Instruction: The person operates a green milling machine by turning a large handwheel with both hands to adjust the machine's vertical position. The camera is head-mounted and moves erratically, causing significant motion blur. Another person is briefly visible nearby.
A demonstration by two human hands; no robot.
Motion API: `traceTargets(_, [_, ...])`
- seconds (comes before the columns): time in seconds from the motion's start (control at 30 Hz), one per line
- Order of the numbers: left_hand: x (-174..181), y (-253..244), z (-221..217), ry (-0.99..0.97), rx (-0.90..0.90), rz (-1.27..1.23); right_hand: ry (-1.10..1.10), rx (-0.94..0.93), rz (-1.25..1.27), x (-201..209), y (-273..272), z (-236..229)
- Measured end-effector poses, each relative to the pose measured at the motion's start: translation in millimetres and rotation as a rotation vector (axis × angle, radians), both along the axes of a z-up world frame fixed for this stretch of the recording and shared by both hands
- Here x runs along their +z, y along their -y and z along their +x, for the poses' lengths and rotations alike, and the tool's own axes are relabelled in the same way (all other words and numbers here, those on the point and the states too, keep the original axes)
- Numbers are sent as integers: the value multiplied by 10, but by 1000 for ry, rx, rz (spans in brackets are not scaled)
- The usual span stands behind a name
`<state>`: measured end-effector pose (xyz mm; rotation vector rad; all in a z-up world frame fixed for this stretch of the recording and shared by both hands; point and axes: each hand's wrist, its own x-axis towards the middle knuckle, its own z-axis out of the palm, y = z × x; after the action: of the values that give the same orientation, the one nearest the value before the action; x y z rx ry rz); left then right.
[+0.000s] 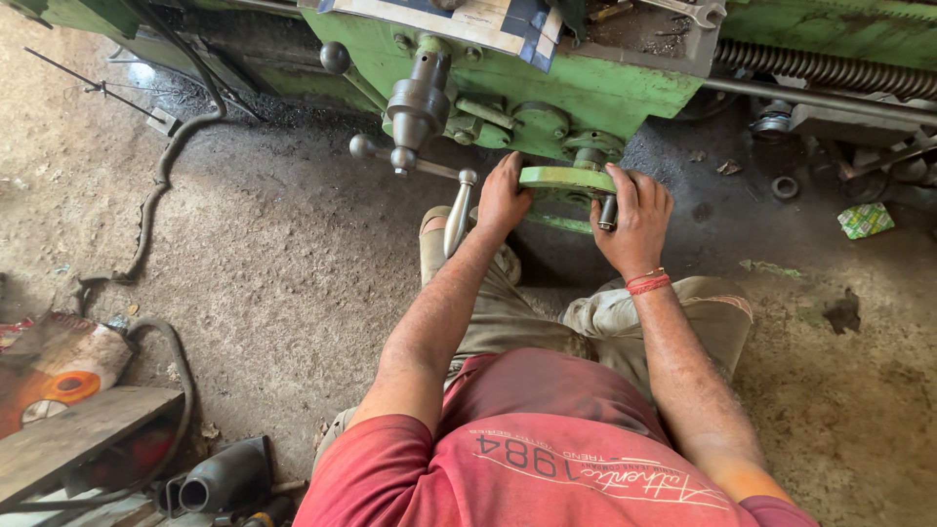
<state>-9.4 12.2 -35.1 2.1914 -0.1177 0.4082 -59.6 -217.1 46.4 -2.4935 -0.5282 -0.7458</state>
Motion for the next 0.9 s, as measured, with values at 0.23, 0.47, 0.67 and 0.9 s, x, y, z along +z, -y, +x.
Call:
traceTargets(0.23, [44, -4, -15, 21, 1, -4, 6, 8, 1, 5, -8, 1])
traceTargets(0.47, [46, 0, -13, -17, 3, -10, 5, 4, -12, 5, -6, 6])
traceTargets(0.67, [-90, -46, 22, 1, 4, -18, 1, 11, -25, -43, -15, 31])
traceTargets(0.9, [-315, -49, 27, -18, 36, -138, 24, 87, -89, -243, 76, 68])
